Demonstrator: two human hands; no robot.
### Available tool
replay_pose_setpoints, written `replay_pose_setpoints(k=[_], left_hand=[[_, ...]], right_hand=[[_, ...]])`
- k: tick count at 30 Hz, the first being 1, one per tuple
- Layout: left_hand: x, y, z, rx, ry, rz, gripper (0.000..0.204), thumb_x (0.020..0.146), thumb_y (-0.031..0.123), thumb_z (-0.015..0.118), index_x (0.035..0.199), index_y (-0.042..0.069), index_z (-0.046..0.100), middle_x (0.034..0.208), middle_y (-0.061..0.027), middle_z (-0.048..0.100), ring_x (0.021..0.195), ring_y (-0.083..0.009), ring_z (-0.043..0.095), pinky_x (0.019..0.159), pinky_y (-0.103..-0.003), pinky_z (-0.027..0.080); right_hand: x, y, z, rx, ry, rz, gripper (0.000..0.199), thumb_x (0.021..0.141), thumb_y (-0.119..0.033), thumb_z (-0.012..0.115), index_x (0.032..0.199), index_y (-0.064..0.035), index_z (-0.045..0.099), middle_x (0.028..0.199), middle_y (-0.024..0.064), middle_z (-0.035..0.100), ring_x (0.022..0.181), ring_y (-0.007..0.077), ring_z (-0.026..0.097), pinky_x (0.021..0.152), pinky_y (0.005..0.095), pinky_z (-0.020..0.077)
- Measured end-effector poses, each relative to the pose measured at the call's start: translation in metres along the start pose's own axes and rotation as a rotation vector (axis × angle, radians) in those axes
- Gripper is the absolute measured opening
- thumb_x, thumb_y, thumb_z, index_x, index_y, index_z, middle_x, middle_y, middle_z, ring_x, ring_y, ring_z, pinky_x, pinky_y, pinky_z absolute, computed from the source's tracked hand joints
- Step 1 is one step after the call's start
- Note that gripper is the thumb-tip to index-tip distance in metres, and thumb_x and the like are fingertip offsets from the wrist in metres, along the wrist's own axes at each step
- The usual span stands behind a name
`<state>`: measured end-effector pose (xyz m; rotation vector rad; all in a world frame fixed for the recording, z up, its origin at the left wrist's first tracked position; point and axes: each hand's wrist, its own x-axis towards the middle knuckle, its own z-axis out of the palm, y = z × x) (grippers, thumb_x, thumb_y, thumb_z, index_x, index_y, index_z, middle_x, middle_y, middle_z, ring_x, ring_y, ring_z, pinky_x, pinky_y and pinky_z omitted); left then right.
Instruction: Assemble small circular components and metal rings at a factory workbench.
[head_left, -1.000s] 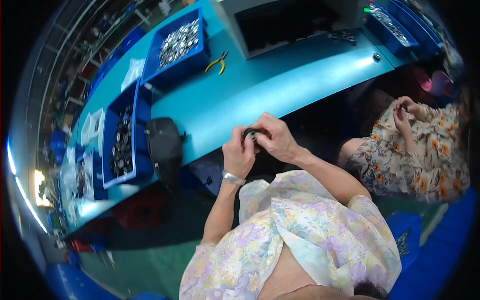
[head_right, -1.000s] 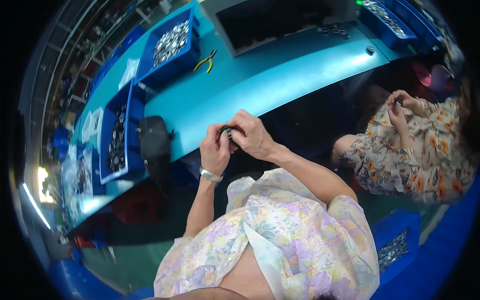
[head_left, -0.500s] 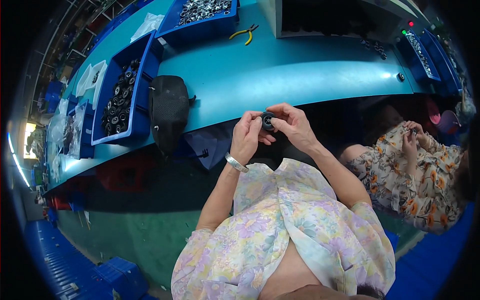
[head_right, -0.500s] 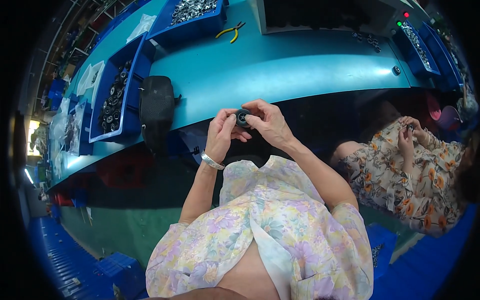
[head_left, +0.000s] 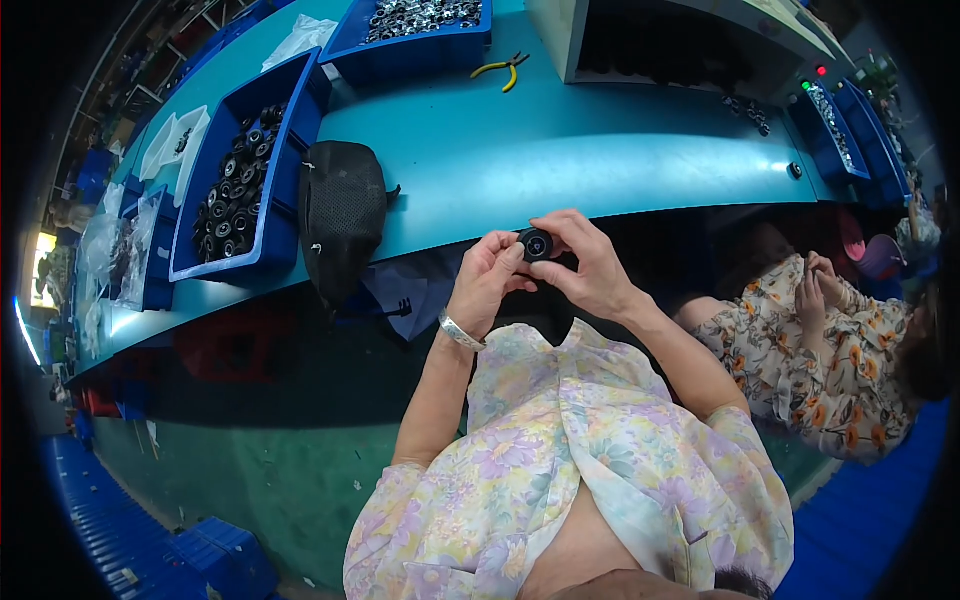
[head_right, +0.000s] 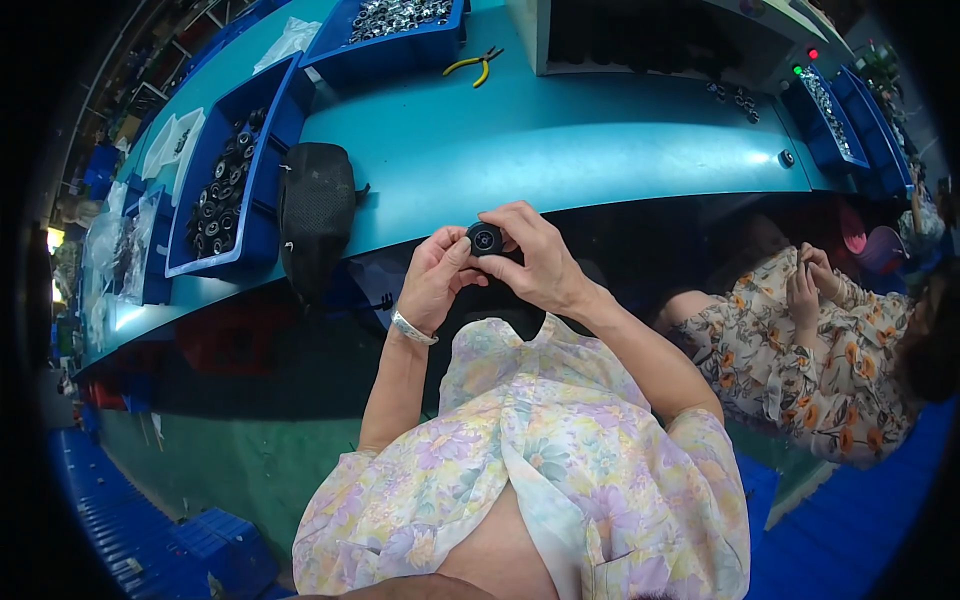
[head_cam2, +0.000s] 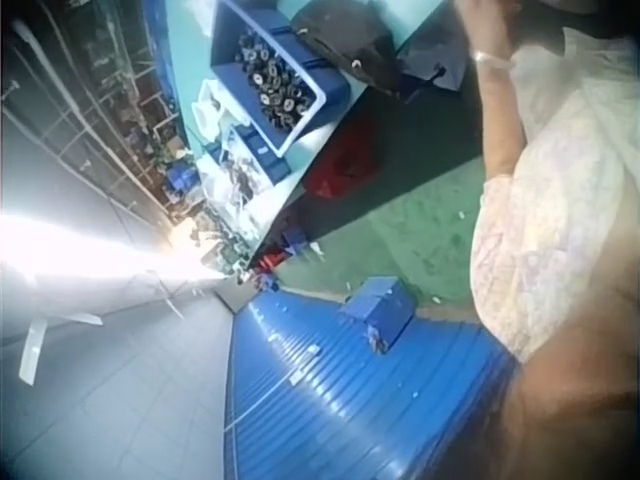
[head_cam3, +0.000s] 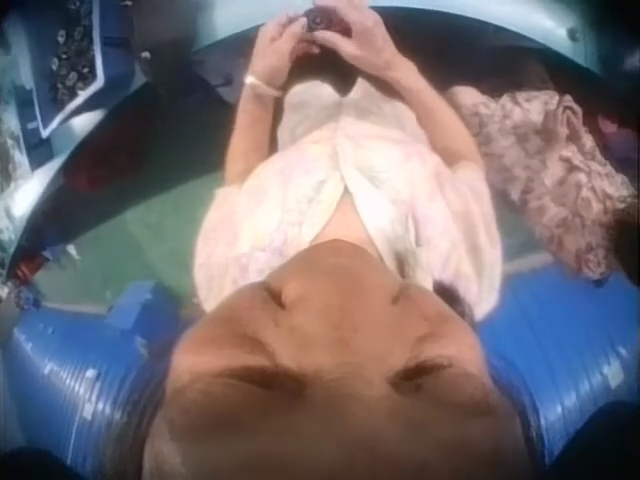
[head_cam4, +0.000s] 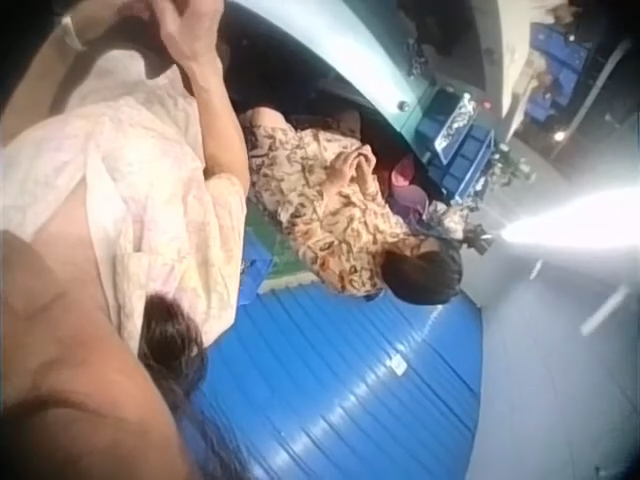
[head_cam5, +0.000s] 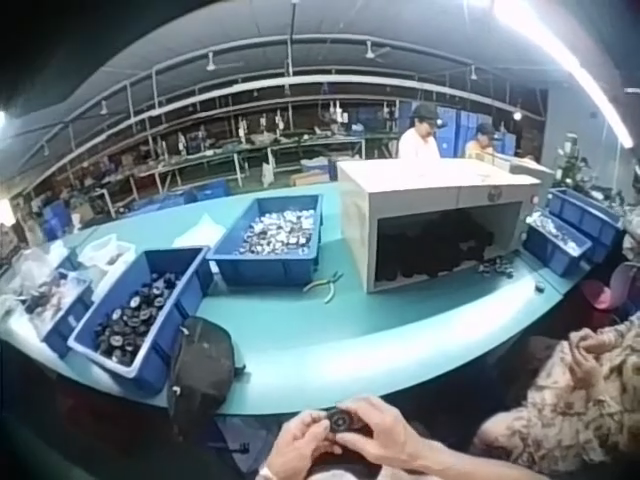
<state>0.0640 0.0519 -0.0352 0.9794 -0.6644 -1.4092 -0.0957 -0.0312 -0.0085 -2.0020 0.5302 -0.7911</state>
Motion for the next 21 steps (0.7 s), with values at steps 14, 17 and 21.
replay_pose_setpoints(k=[14, 17, 21], left_hand=[[-0.005, -0.002, -0.021, -0.523, -0.208, -0.037, 0.032, 0.098, 0.023, 0.053, 0.119, -0.001, 0.051, 0.11, -0.0072, 0.059, 0.1, -0.0146, 0.059, 0.092, -0.033, 0.049], [-0.005, -0.003, -0.025, -0.602, -0.248, -0.019, 0.033, 0.098, 0.022, 0.052, 0.12, -0.002, 0.05, 0.111, -0.0092, 0.059, 0.103, -0.0175, 0.058, 0.096, -0.035, 0.046], [-0.005, 0.0, -0.029, -0.661, -0.214, -0.016, 0.034, 0.098, 0.023, 0.052, 0.12, -0.002, 0.05, 0.112, -0.0099, 0.058, 0.103, -0.0183, 0.057, 0.095, -0.035, 0.046]], right_hand=[[0.022, -0.003, 0.026, -0.267, -0.01, -0.174, 0.039, 0.073, -0.012, 0.074, 0.106, -0.0013, 0.057, 0.095, 0.0135, 0.056, 0.085, 0.0268, 0.058, 0.07, 0.0343, 0.0497], [0.027, -0.002, 0.03, -0.269, -0.029, -0.184, 0.04, 0.073, -0.014, 0.075, 0.106, -0.0017, 0.057, 0.094, 0.0122, 0.056, 0.084, 0.0256, 0.058, 0.069, 0.0332, 0.049], [0.032, 0.001, 0.037, -0.182, -0.083, -0.064, 0.043, 0.073, -0.017, 0.078, 0.107, -0.0024, 0.057, 0.096, 0.0105, 0.056, 0.082, 0.0228, 0.057, 0.067, 0.0302, 0.0468]])
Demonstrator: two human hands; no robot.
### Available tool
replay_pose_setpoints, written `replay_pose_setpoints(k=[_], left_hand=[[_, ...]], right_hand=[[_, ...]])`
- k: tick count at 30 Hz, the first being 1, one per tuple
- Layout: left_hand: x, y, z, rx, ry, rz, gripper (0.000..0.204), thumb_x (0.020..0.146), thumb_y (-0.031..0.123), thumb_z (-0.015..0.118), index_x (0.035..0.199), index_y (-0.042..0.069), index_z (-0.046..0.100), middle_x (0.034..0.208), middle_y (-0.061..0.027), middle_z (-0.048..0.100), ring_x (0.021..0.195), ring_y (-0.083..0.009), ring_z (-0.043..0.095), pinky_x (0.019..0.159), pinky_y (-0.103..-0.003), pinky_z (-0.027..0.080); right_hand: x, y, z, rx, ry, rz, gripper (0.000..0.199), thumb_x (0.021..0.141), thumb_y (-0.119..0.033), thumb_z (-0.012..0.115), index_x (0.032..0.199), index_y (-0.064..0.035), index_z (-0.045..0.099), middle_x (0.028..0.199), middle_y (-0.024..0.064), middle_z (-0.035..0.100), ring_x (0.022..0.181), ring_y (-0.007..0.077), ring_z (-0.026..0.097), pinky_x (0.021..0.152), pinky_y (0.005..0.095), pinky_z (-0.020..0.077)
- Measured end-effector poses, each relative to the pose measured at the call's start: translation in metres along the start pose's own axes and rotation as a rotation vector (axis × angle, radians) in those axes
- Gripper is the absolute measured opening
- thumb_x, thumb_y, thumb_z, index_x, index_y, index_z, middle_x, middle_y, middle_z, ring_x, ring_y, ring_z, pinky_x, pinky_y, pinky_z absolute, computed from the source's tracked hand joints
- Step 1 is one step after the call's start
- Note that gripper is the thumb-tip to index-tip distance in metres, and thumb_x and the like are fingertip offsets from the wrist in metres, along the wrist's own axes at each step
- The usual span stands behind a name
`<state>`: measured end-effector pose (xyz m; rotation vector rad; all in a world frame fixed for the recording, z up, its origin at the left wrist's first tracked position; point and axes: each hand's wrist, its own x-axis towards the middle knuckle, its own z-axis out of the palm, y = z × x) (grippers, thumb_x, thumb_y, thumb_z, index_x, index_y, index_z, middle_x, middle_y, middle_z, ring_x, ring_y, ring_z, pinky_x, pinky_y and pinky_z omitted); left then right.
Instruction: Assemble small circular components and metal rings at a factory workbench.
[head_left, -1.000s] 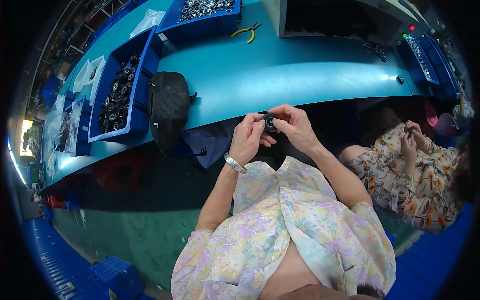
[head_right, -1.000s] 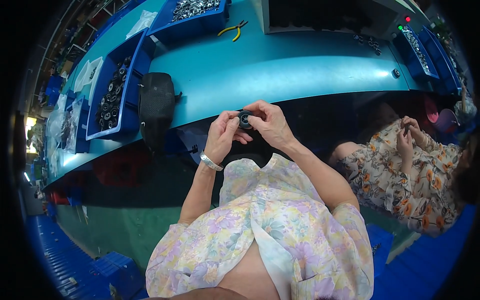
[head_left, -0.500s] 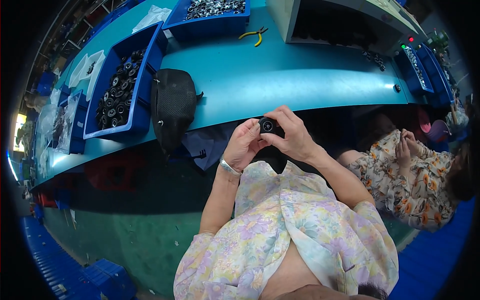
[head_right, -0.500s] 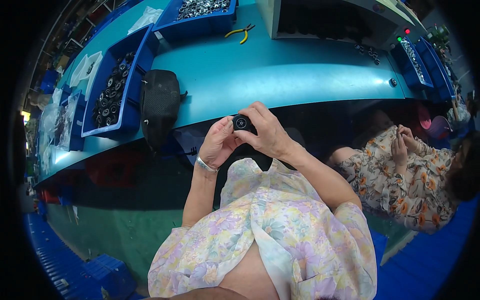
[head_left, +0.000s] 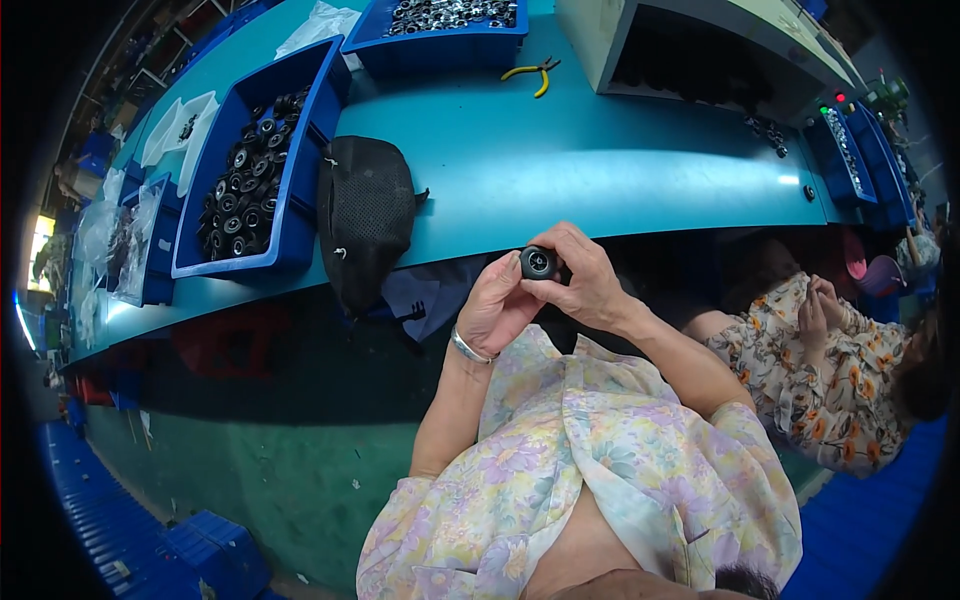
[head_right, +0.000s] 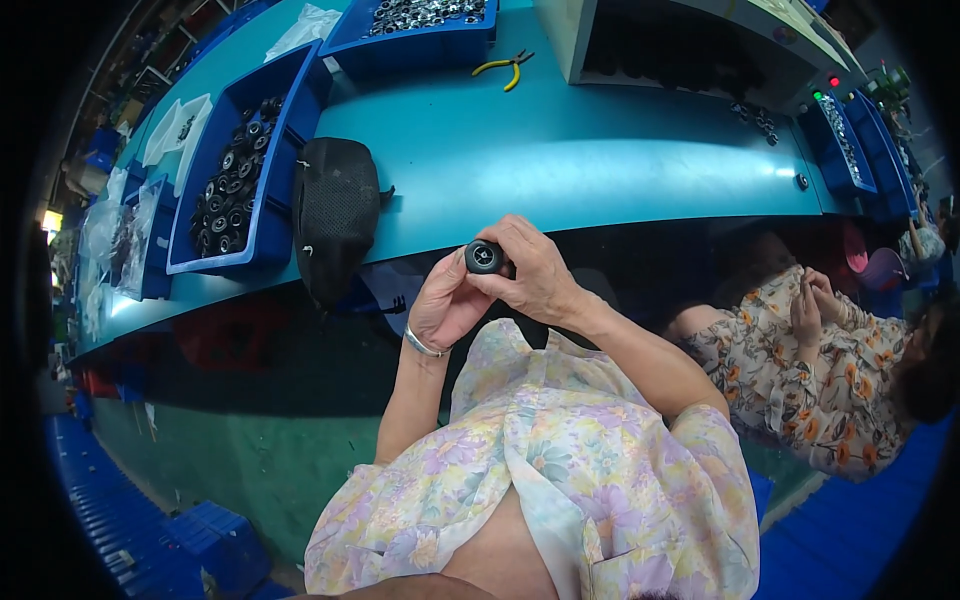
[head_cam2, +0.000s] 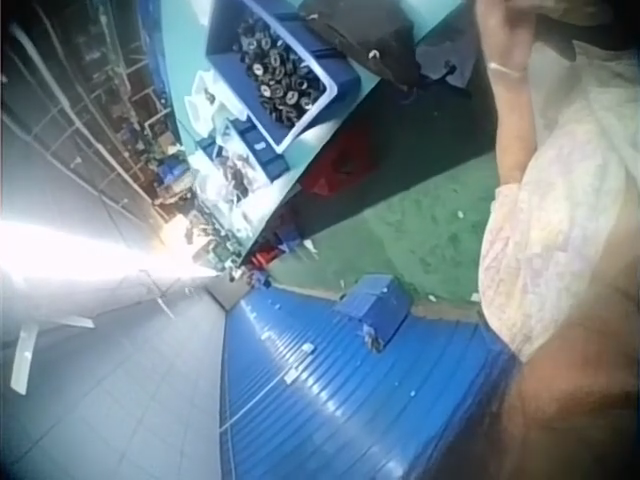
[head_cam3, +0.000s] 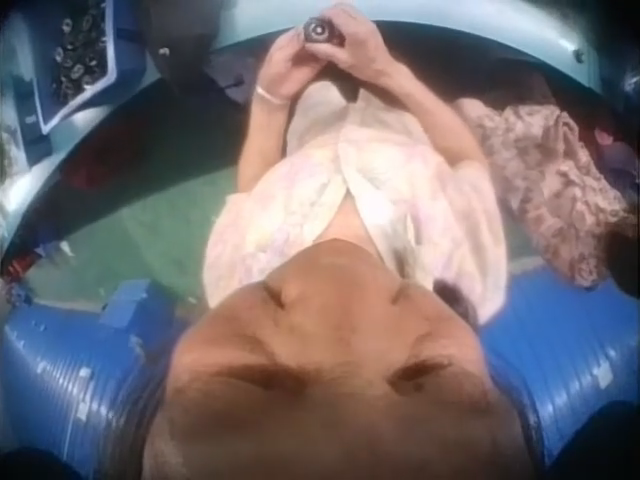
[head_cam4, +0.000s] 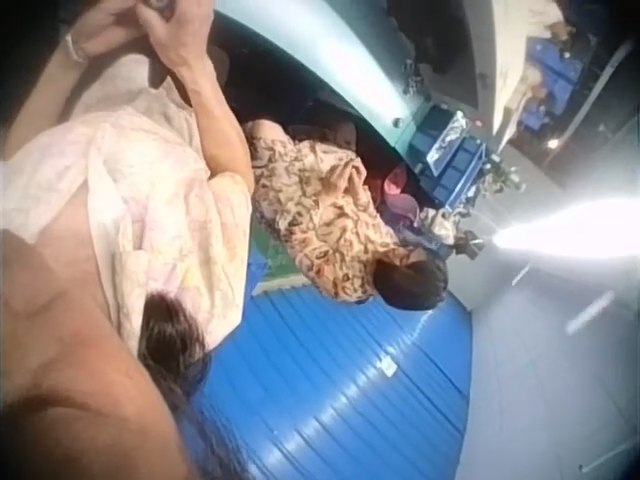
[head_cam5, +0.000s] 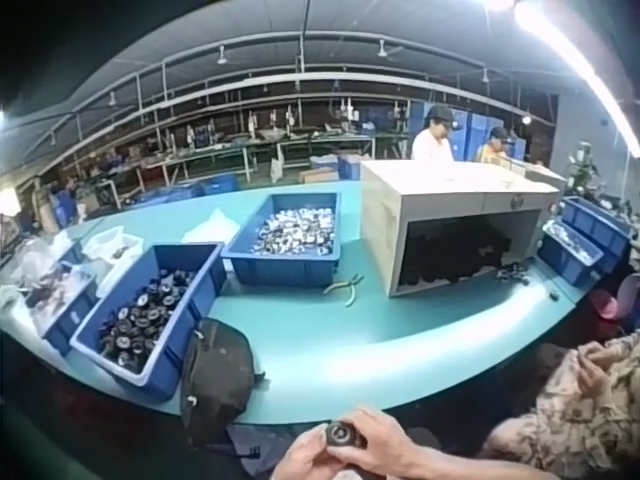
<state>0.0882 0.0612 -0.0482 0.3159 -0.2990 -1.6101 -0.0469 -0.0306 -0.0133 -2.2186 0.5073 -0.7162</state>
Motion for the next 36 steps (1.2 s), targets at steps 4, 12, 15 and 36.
replay_pose_setpoints(k=[4, 12, 15, 36], left_hand=[[0.001, 0.008, -0.005, 0.013, 0.008, 0.001, 0.034, 0.098, 0.025, 0.053, 0.119, -0.002, 0.05, 0.112, -0.0089, 0.058, 0.103, -0.0172, 0.057, 0.093, -0.034, 0.047], [0.001, 0.011, 0.001, 0.035, 0.067, 0.014, 0.033, 0.098, 0.027, 0.052, 0.119, 0.001, 0.051, 0.11, -0.0077, 0.058, 0.101, -0.0162, 0.057, 0.089, -0.033, 0.049], [0.003, 0.013, 0.003, 0.034, 0.1, -0.015, 0.032, 0.1, 0.03, 0.049, 0.117, 0.002, 0.051, 0.109, -0.0072, 0.058, 0.1, -0.0156, 0.057, 0.089, -0.032, 0.049], [0.034, 0.002, 0.03, 0.174, 0.203, 0.02, 0.031, 0.099, 0.028, 0.05, 0.12, 0.005, 0.045, 0.107, -0.0103, 0.056, 0.099, -0.0197, 0.058, 0.086, -0.035, 0.051]], right_hand=[[0.009, 0.001, 0.005, 0.212, 0.018, 0.04, 0.042, 0.073, -0.019, 0.079, 0.105, -0.0028, 0.058, 0.092, 0.0087, 0.057, 0.081, 0.0205, 0.056, 0.066, 0.0286, 0.0454], [0.016, 0.004, 0.006, 0.214, 0.002, -0.031, 0.043, 0.072, -0.018, 0.08, 0.106, -0.0031, 0.059, 0.095, 0.0081, 0.059, 0.083, 0.0204, 0.057, 0.068, 0.0299, 0.0456], [0.019, 0.003, 0.003, 0.343, 0.059, -0.063, 0.04, 0.071, -0.017, 0.08, 0.103, -0.0022, 0.059, 0.092, 0.0088, 0.059, 0.083, 0.0206, 0.058, 0.069, 0.0301, 0.0466], [0.01, 0.028, -0.013, 0.317, 0.124, 0.061, 0.043, 0.068, -0.018, 0.082, 0.102, -0.0038, 0.06, 0.094, 0.0079, 0.056, 0.085, 0.0215, 0.055, 0.071, 0.031, 0.045]])
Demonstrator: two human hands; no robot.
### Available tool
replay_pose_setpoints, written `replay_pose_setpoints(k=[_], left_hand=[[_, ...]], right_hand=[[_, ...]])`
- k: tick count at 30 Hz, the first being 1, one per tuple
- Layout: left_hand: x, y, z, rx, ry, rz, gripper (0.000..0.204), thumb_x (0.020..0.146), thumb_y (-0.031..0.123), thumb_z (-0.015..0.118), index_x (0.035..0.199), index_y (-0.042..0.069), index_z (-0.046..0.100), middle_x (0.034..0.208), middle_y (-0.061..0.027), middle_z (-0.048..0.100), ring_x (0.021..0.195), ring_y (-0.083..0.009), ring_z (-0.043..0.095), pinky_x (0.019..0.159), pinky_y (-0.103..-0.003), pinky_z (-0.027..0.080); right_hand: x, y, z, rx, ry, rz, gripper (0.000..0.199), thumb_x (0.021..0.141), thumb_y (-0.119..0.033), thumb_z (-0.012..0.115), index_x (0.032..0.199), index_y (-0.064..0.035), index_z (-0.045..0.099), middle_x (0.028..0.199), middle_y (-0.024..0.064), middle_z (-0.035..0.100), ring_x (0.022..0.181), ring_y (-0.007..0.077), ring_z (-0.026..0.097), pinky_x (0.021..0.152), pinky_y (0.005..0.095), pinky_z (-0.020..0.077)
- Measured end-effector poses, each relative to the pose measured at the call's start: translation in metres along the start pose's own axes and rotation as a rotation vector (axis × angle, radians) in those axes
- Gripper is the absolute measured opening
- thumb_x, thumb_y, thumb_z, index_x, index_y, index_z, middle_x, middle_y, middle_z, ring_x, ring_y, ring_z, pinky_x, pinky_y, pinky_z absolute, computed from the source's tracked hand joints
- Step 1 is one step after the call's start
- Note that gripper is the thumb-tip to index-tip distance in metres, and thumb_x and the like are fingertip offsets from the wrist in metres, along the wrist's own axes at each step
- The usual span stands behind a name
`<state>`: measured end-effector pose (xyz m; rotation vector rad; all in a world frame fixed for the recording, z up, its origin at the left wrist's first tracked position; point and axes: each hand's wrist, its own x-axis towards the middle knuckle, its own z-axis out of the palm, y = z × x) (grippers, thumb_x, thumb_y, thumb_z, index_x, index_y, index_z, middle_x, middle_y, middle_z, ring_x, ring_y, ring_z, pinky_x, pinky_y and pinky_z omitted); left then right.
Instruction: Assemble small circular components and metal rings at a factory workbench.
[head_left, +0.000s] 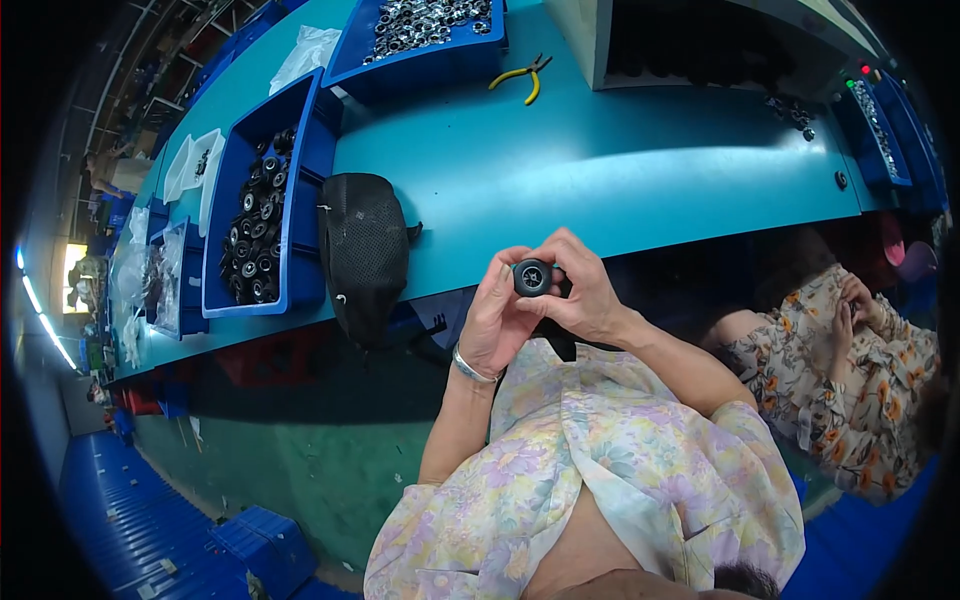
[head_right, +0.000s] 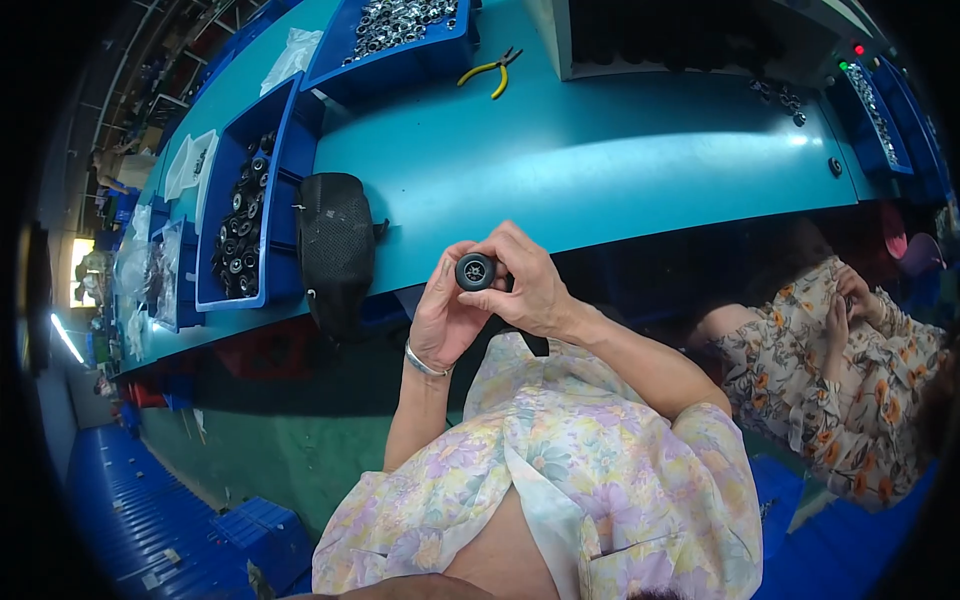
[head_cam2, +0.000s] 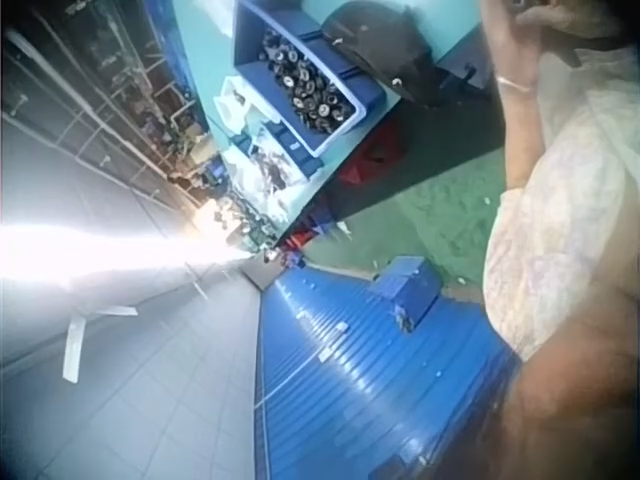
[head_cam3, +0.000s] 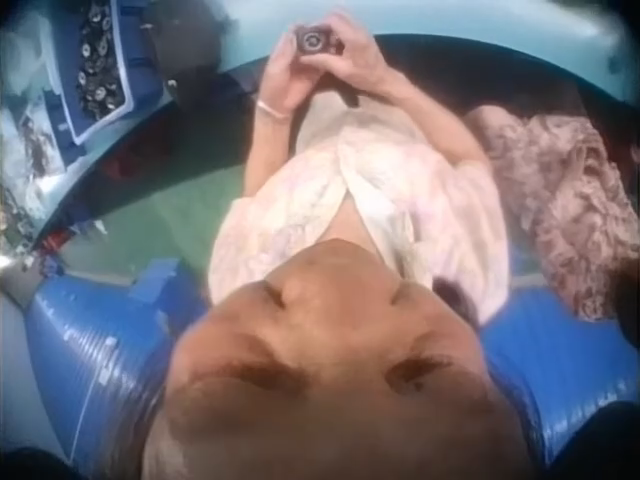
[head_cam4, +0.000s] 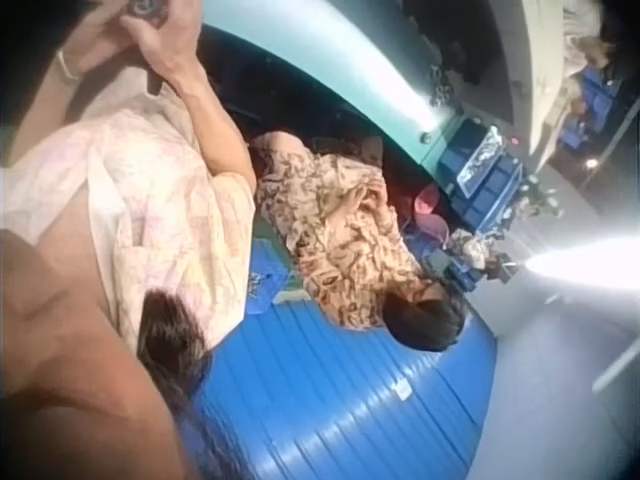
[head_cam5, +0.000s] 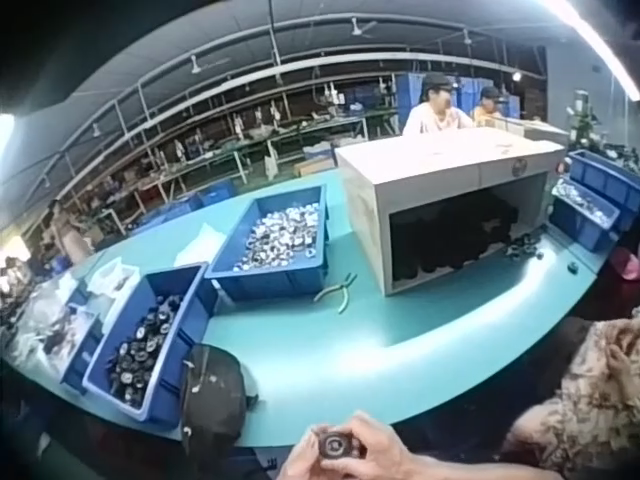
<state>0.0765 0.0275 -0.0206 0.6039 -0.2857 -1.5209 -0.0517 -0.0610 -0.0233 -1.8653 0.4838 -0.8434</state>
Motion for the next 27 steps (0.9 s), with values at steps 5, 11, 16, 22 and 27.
replay_pose_setpoints(k=[5, 11, 16, 22, 27], left_hand=[[0.007, 0.003, -0.008, 0.025, -0.003, 0.014, 0.035, 0.098, 0.029, 0.053, 0.122, 0.006, 0.042, 0.106, -0.0109, 0.056, 0.098, -0.0219, 0.059, 0.083, -0.034, 0.053], [0.022, -0.003, 0.002, -0.025, -0.008, -0.036, 0.036, 0.098, 0.03, 0.052, 0.124, 0.008, 0.041, 0.105, -0.0111, 0.056, 0.096, -0.0216, 0.059, 0.081, -0.033, 0.053], [0.028, -0.007, -0.002, 0.019, -0.019, 0.004, 0.037, 0.099, 0.032, 0.05, 0.126, 0.007, 0.043, 0.108, -0.0107, 0.055, 0.095, -0.0207, 0.059, 0.083, -0.033, 0.052], [0.03, -0.009, 0.005, -0.004, 0.076, -0.041, 0.038, 0.098, 0.031, 0.053, 0.125, 0.006, 0.045, 0.108, -0.0095, 0.055, 0.095, -0.0208, 0.059, 0.085, -0.033, 0.051], [0.032, -0.01, 0.008, 0.03, 0.062, -0.021, 0.036, 0.097, 0.029, 0.053, 0.123, 0.003, 0.047, 0.108, -0.0086, 0.056, 0.094, -0.0195, 0.059, 0.086, -0.034, 0.051]], right_hand=[[0.01, 0.008, 0.0, 0.04, 0.01, -0.109, 0.044, 0.069, -0.017, 0.082, 0.103, -0.0043, 0.058, 0.093, 0.0086, 0.056, 0.085, 0.0224, 0.055, 0.072, 0.0318, 0.0454], [0.008, 0.015, -0.005, 0.038, 0.067, -0.047, 0.043, 0.071, -0.016, 0.08, 0.105, -0.004, 0.057, 0.097, 0.01, 0.056, 0.089, 0.0227, 0.055, 0.074, 0.0328, 0.0465], [0.012, 0.013, -0.014, 0.082, 0.125, -0.091, 0.041, 0.072, -0.013, 0.078, 0.105, -0.0037, 0.057, 0.096, 0.0097, 0.056, 0.088, 0.0229, 0.056, 0.073, 0.033, 0.047], [0.013, 0.013, -0.021, -0.036, 0.036, -0.102, 0.041, 0.072, -0.012, 0.074, 0.108, -0.003, 0.058, 0.094, 0.0107, 0.055, 0.086, 0.0247, 0.056, 0.073, 0.034, 0.0486], [0.011, 0.017, -0.017, -0.024, 0.163, -0.075, 0.039, 0.07, -0.013, 0.075, 0.105, -0.0027, 0.058, 0.09, 0.0114, 0.055, 0.081, 0.0262, 0.056, 0.069, 0.0355, 0.048]])
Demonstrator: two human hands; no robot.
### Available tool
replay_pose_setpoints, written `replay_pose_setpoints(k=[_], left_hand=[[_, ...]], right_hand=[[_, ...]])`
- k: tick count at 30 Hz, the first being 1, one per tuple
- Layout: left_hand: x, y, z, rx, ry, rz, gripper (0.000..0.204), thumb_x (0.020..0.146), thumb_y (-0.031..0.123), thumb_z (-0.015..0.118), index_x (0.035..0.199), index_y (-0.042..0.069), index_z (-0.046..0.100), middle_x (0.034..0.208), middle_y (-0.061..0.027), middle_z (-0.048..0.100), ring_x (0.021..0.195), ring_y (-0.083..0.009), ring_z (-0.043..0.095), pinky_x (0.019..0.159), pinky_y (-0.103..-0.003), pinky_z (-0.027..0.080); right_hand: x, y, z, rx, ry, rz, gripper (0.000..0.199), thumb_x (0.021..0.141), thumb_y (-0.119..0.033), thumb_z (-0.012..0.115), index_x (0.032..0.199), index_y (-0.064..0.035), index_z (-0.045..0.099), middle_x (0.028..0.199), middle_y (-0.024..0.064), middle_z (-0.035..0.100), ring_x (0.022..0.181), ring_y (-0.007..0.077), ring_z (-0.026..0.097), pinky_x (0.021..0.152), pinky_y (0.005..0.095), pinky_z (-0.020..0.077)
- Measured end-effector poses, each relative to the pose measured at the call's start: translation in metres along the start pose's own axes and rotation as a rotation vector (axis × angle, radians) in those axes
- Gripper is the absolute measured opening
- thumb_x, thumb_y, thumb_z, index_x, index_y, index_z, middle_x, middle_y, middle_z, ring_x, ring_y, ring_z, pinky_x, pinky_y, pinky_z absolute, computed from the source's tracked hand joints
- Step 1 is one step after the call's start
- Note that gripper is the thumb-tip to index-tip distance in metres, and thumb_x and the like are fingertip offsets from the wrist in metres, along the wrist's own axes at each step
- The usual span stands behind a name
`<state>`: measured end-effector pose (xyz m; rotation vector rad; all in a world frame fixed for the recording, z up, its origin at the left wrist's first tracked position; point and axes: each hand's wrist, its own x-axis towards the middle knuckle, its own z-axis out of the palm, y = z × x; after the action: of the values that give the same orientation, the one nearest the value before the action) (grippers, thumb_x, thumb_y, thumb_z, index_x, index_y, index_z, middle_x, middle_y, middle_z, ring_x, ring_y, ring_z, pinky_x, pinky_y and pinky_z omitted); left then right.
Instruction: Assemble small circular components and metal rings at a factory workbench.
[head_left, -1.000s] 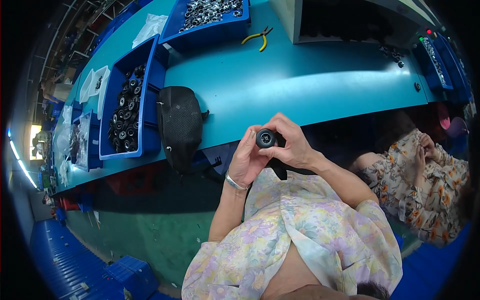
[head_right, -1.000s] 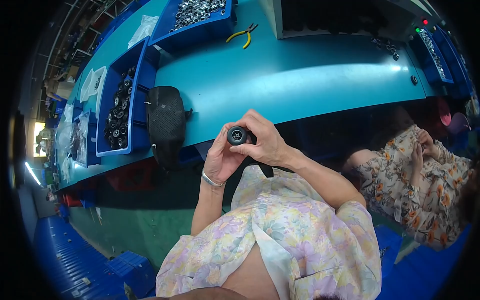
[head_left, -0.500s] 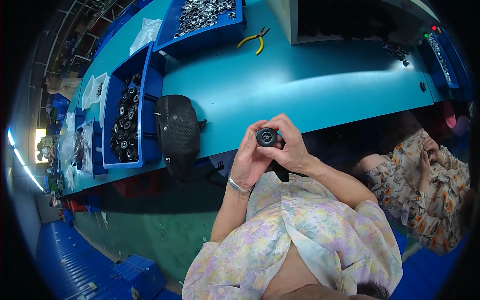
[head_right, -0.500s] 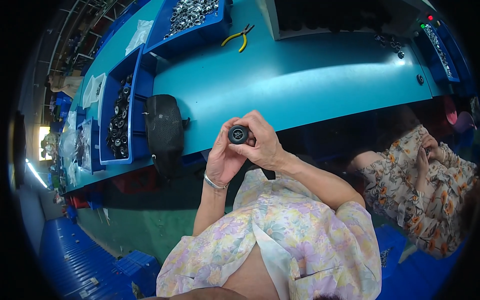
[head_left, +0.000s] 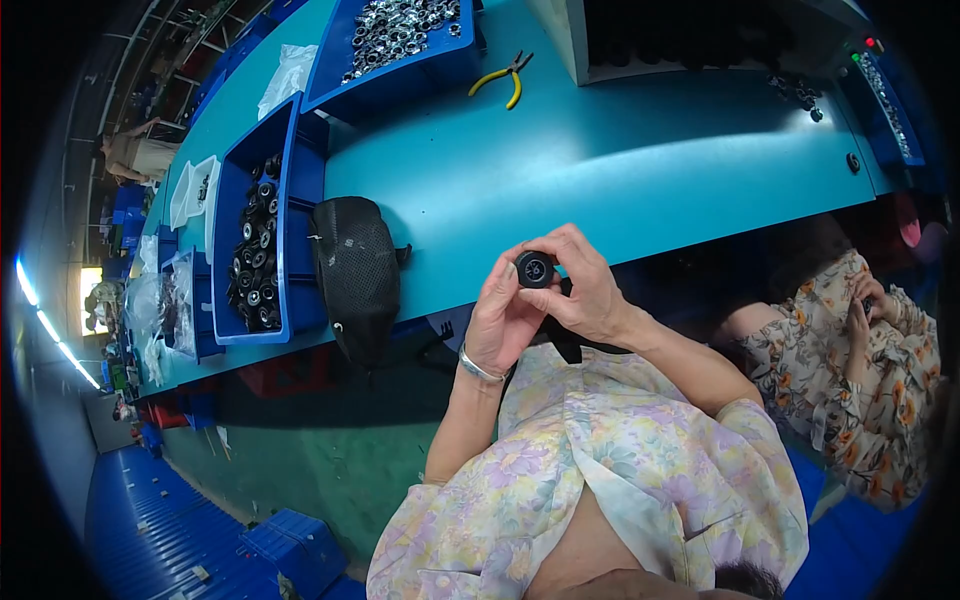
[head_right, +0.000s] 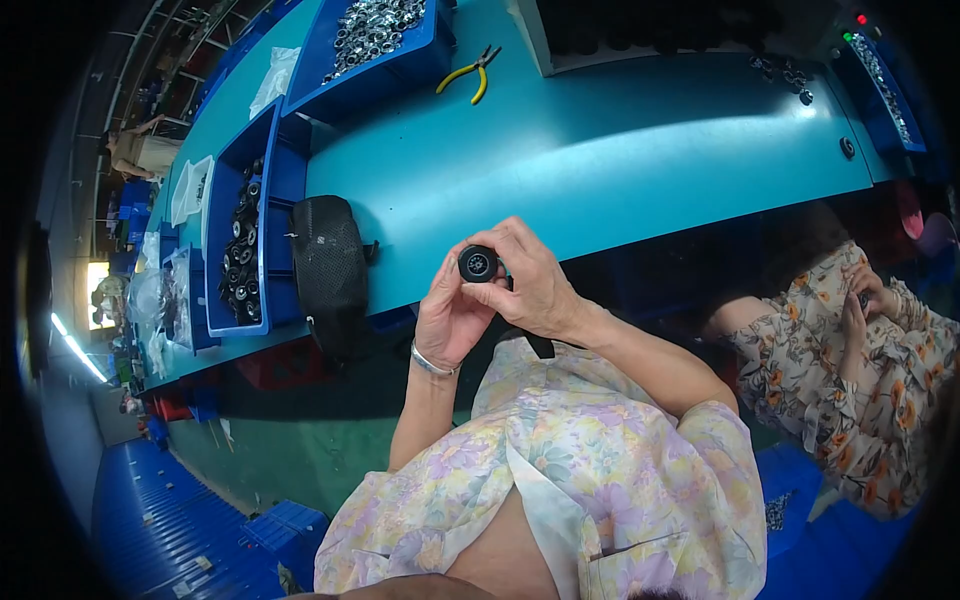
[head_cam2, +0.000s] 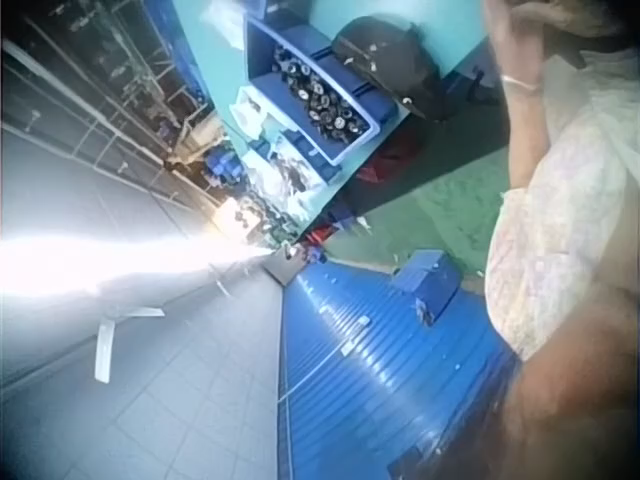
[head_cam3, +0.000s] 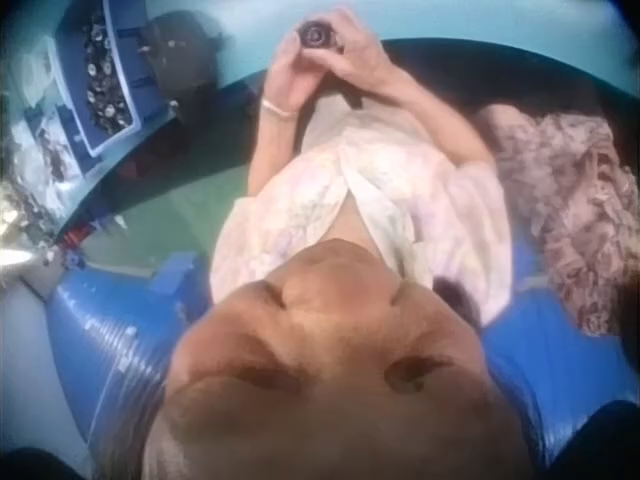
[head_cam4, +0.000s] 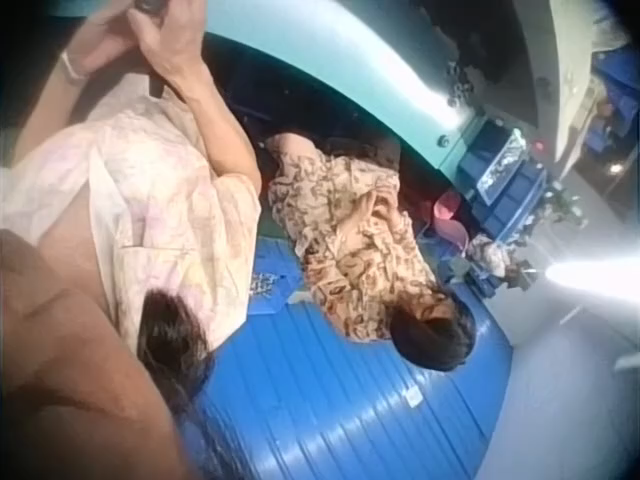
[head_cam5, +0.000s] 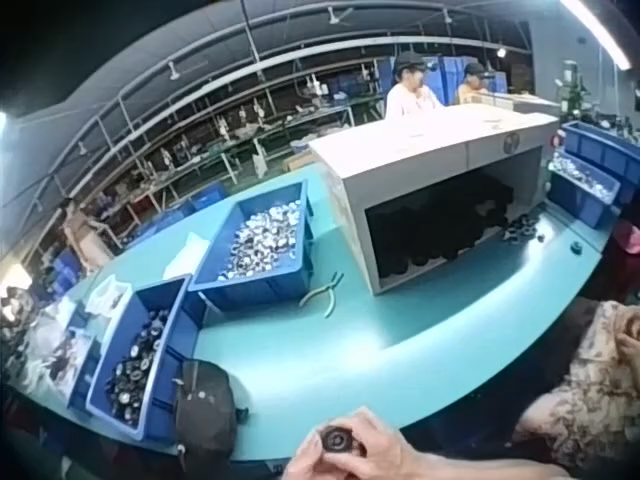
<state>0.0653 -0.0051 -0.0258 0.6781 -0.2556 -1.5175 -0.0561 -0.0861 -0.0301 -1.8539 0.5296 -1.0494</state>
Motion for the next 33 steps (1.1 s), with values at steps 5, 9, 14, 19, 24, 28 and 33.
replay_pose_setpoints(k=[5, 9, 14, 19, 24, 28, 33], left_hand=[[0.003, -0.001, -0.004, -0.016, 0.017, 0.005, 0.029, 0.097, 0.026, 0.054, 0.116, 0.004, 0.051, 0.105, -0.0071, 0.058, 0.093, -0.0178, 0.059, 0.087, -0.033, 0.05], [0.006, -0.003, -0.002, 0.03, 0.091, 0.011, 0.025, 0.096, 0.025, 0.056, 0.108, 0.004, 0.053, 0.1, -0.0052, 0.059, 0.09, -0.0147, 0.058, 0.083, -0.031, 0.05], [0.005, -0.007, -0.001, 0.573, 0.148, 0.339, 0.026, 0.094, 0.018, 0.06, 0.11, 0.0, 0.051, 0.097, -0.0042, 0.056, 0.087, -0.0095, 0.053, 0.079, -0.026, 0.045], [-0.001, -0.005, 0.022, 1.31, 0.17, 0.768, 0.059, 0.07, 0.013, 0.08, 0.121, 0.002, 0.051, 0.109, -0.0123, 0.049, 0.099, -0.0238, 0.05, 0.082, -0.034, 0.046], [-0.002, -0.003, 0.039, 1.417, 0.107, 0.784, 0.052, 0.062, 0.009, 0.081, 0.11, 0.006, 0.062, 0.113, -0.0113, 0.054, 0.102, -0.0289, 0.05, 0.082, -0.037, 0.045], [-0.002, 0.0, 0.04, 1.44, 0.071, 0.797, 0.047, 0.063, 0.007, 0.08, 0.106, 0.005, 0.062, 0.107, -0.0095, 0.058, 0.1, -0.0299, 0.051, 0.082, -0.038, 0.045], [-0.006, -0.006, 0.04, 1.586, 0.069, 0.932, 0.048, 0.06, 0.001, 0.08, 0.103, 0.005, 0.059, 0.104, -0.01, 0.058, 0.097, -0.0323, 0.051, 0.082, -0.04, 0.045]], right_hand=[[0.004, -0.006, -0.012, -0.181, -0.071, -0.061, 0.043, 0.07, -0.013, 0.075, 0.108, -0.0016, 0.057, 0.092, 0.0138, 0.054, 0.083, 0.0281, 0.056, 0.068, 0.036, 0.0489], [0.002, -0.002, -0.012, -0.233, -0.064, -0.034, 0.048, 0.07, -0.011, 0.075, 0.113, -0.0012, 0.055, 0.097, 0.0169, 0.054, 0.085, 0.0299, 0.058, 0.071, 0.0355, 0.0498], [-0.002, 0.0, -0.012, 0.268, -0.043, 0.237, 0.042, 0.079, -0.005, 0.069, 0.117, 0.0011, 0.052, 0.101, 0.0109, 0.059, 0.092, 0.0212, 0.06, 0.075, 0.0337, 0.0518], [-0.011, 0.008, -0.024, 1.234, -0.109, 0.472, 0.043, 0.092, -0.02, 0.062, 0.127, -0.0011, 0.046, 0.117, 0.0114, 0.057, 0.108, 0.0191, 0.058, 0.095, 0.034, 0.0477], [-0.018, 0.0, -0.028, 1.409, -0.269, 0.542, 0.052, 0.092, -0.03, 0.062, 0.131, -0.0006, 0.045, 0.122, 0.014, 0.056, 0.114, 0.0207, 0.055, 0.099, 0.037, 0.0444], [-0.024, -0.001, -0.031, 1.289, -0.209, 0.567, 0.044, 0.094, -0.029, 0.059, 0.126, 0.0004, 0.05, 0.114, 0.0096, 0.058, 0.105, 0.0158, 0.057, 0.092, 0.0342, 0.0487], [-0.019, -0.013, -0.036, 0.954, -0.144, 0.615, 0.029, 0.094, -0.024, 0.061, 0.107, 0.0016, 0.06, 0.096, 0.0034, 0.061, 0.089, 0.0093, 0.059, 0.077, 0.0263, 0.0513]])
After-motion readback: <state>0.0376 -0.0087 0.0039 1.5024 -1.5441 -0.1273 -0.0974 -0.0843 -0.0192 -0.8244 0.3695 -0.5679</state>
